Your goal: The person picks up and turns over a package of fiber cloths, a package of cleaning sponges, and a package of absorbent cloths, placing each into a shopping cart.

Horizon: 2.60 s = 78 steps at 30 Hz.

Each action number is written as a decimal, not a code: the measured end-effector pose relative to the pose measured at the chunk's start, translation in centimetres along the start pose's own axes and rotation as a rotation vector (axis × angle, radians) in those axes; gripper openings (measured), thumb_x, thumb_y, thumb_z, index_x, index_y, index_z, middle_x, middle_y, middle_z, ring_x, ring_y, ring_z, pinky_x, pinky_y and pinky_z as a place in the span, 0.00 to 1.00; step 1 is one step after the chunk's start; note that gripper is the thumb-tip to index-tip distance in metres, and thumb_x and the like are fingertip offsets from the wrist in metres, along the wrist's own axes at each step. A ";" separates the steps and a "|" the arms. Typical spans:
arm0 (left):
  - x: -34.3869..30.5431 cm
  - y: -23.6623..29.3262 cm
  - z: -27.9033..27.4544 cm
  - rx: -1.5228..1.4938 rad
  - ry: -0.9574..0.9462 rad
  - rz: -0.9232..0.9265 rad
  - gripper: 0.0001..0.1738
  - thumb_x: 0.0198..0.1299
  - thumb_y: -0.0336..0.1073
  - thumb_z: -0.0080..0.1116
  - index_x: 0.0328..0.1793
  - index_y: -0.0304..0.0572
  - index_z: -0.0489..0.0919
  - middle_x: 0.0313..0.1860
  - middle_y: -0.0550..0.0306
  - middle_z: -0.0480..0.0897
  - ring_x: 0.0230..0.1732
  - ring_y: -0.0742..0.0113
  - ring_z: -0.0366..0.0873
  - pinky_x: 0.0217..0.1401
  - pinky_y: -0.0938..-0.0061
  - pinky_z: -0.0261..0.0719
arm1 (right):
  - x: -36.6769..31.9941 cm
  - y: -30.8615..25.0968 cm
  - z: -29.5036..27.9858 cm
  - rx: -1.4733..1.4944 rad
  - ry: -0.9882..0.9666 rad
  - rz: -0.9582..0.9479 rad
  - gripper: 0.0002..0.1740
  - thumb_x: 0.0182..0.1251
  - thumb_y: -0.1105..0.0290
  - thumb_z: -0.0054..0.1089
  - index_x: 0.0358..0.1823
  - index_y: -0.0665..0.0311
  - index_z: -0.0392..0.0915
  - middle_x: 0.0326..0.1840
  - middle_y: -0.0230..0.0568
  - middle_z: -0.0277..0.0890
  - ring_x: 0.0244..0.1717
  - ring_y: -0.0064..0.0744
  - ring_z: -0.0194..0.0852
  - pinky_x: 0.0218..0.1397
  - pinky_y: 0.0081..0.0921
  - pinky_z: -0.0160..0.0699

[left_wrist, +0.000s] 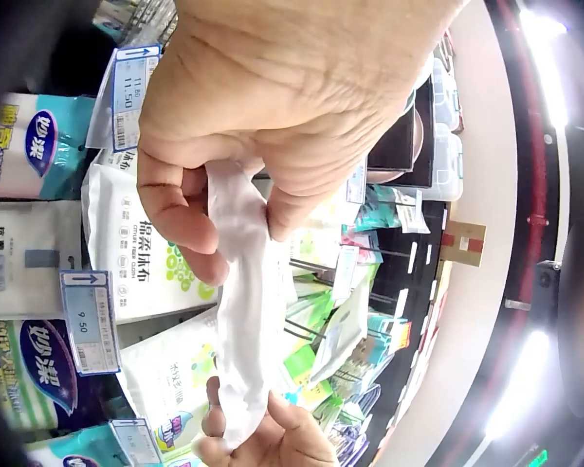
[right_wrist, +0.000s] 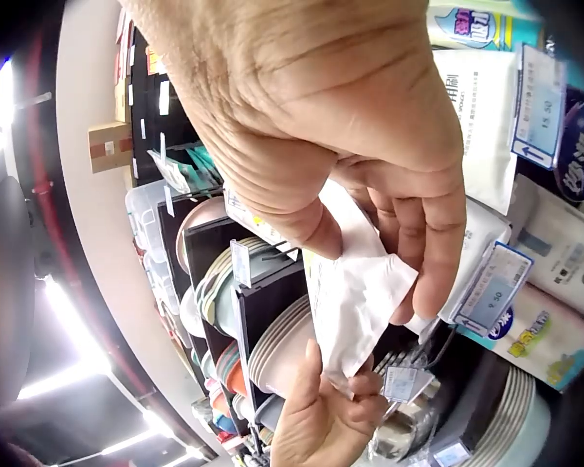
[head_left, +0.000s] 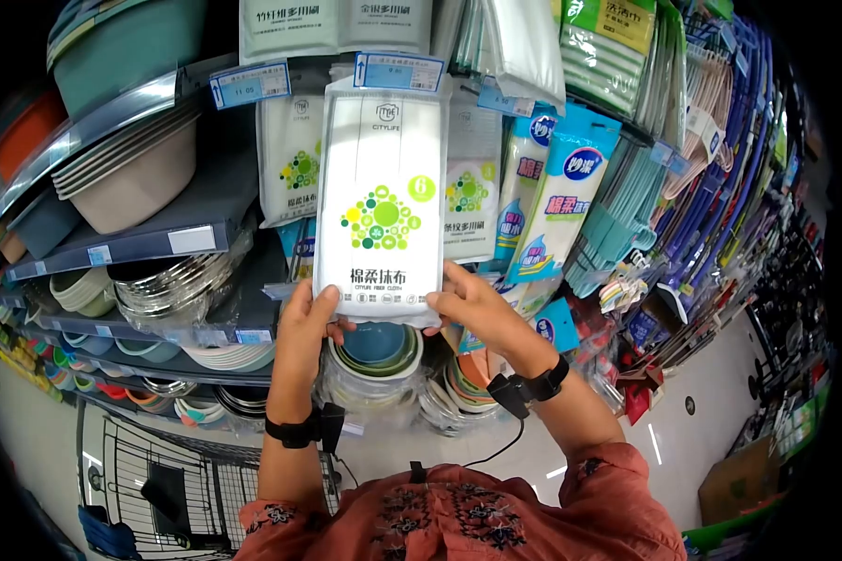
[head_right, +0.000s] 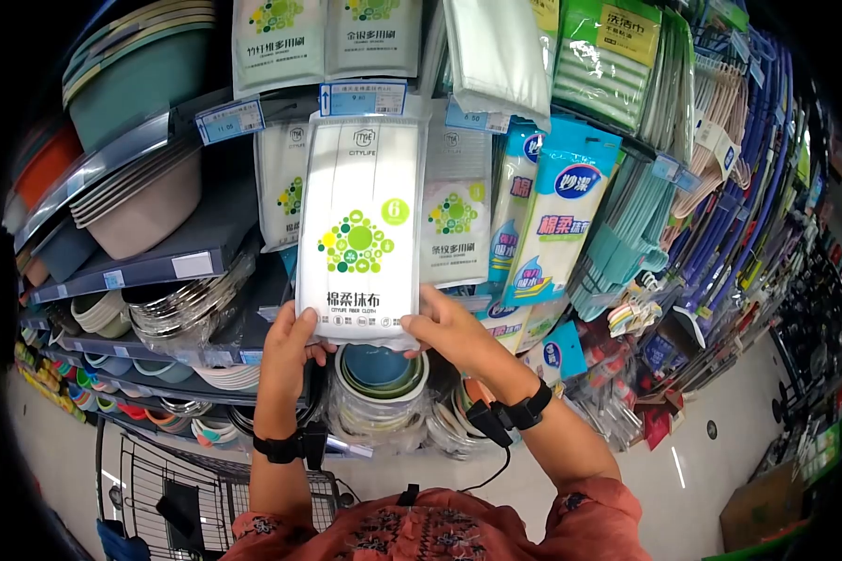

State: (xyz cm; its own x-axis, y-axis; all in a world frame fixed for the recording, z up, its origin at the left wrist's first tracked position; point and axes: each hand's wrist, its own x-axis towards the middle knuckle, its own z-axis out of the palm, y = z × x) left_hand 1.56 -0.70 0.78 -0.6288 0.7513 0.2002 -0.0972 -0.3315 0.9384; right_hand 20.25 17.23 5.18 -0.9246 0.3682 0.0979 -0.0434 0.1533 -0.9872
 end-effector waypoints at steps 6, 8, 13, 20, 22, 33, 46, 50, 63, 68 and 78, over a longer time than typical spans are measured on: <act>0.1 -0.2 -0.1 -0.002 -0.015 0.014 0.21 0.75 0.46 0.56 0.58 0.34 0.74 0.42 0.52 0.86 0.33 0.72 0.83 0.28 0.82 0.75 | -0.2 -0.3 -0.1 -0.008 -0.013 0.002 0.31 0.77 0.67 0.53 0.76 0.71 0.57 0.59 0.51 0.79 0.51 0.33 0.83 0.46 0.27 0.89; 0.1 -0.4 -0.2 -0.005 -0.021 0.014 0.21 0.75 0.46 0.56 0.58 0.34 0.75 0.42 0.52 0.86 0.33 0.72 0.83 0.28 0.82 0.75 | -0.2 -0.1 -0.1 0.010 -0.020 -0.005 0.32 0.77 0.66 0.54 0.76 0.71 0.57 0.59 0.51 0.79 0.51 0.33 0.83 0.46 0.27 0.89; 0.3 -0.9 -0.3 -0.014 -0.025 0.020 0.21 0.75 0.47 0.56 0.59 0.35 0.75 0.43 0.53 0.86 0.33 0.72 0.83 0.27 0.83 0.75 | -0.1 0.3 -0.1 0.027 -0.005 -0.013 0.32 0.77 0.65 0.54 0.76 0.71 0.58 0.59 0.51 0.79 0.52 0.33 0.82 0.46 0.28 0.89; 0.4 -1.2 -0.2 0.001 -0.023 0.017 0.22 0.75 0.48 0.56 0.60 0.34 0.75 0.43 0.53 0.86 0.33 0.72 0.83 0.28 0.83 0.75 | -0.3 0.5 -0.2 0.030 0.004 -0.015 0.31 0.78 0.65 0.55 0.75 0.71 0.59 0.59 0.48 0.79 0.54 0.31 0.81 0.47 0.27 0.88; 0.3 -0.9 0.1 0.013 -0.009 0.017 0.23 0.75 0.48 0.56 0.61 0.34 0.75 0.44 0.52 0.86 0.34 0.72 0.83 0.29 0.83 0.76 | -0.4 0.4 -0.3 0.034 0.011 -0.016 0.31 0.78 0.64 0.55 0.75 0.71 0.60 0.59 0.48 0.79 0.54 0.31 0.81 0.46 0.27 0.88; 0.0 -1.9 -0.1 0.054 0.013 0.049 0.22 0.76 0.47 0.54 0.61 0.34 0.75 0.46 0.54 0.84 0.41 0.71 0.81 0.39 0.79 0.78 | -1.1 -0.3 0.4 0.052 0.117 -0.036 0.26 0.76 0.66 0.56 0.70 0.71 0.68 0.49 0.35 0.77 0.41 0.20 0.75 0.44 0.19 0.83; -0.1 -2.2 0.5 0.025 0.044 0.066 0.24 0.77 0.43 0.51 0.70 0.33 0.70 0.46 0.54 0.83 0.39 0.71 0.80 0.41 0.77 0.78 | -1.9 0.0 0.7 0.068 0.127 -0.068 0.25 0.77 0.63 0.57 0.68 0.70 0.69 0.60 0.45 0.79 0.55 0.29 0.79 0.44 0.26 0.87; 0.0 -2.2 1.2 -0.079 0.035 0.026 0.27 0.78 0.45 0.50 0.74 0.33 0.67 0.45 0.55 0.82 0.38 0.71 0.79 0.40 0.76 0.78 | -2.6 -0.5 1.8 0.176 0.122 -0.117 0.26 0.77 0.65 0.59 0.69 0.71 0.68 0.59 0.43 0.80 0.54 0.28 0.80 0.46 0.26 0.86; 1.0 -3.3 0.9 -0.336 -0.055 -0.041 0.25 0.81 0.43 0.41 0.75 0.36 0.67 0.52 0.53 0.84 0.40 0.69 0.82 0.35 0.75 0.80 | -2.3 -1.7 4.3 0.273 -0.021 -0.204 0.31 0.75 0.64 0.64 0.71 0.73 0.63 0.42 0.39 0.78 0.40 0.24 0.80 0.43 0.22 0.81; 0.9 -3.3 0.6 -0.367 -0.103 -0.032 0.24 0.81 0.44 0.39 0.73 0.37 0.69 0.59 0.51 0.83 0.52 0.63 0.85 0.42 0.72 0.86 | -2.0 -1.7 4.9 0.243 -0.050 -0.241 0.28 0.76 0.66 0.62 0.69 0.74 0.63 0.43 0.39 0.78 0.39 0.24 0.80 0.43 0.23 0.81; 1.3 -5.7 -0.9 -0.688 -0.383 -0.086 0.21 0.78 0.43 0.47 0.67 0.37 0.75 0.57 0.53 0.84 0.47 0.67 0.84 0.34 0.76 0.77 | -1.6 -1.6 5.2 0.192 0.005 -0.310 0.26 0.80 0.64 0.51 0.72 0.72 0.66 0.43 0.42 0.83 0.37 0.25 0.85 0.41 0.22 0.84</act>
State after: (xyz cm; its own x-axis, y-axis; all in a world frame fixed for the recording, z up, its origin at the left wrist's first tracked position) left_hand 0.65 1.65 -4.60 -0.3002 0.8929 0.3355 -0.6674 -0.4479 0.5949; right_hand 19.79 11.61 5.95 -0.8545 0.3354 0.3967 -0.3924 0.0836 -0.9160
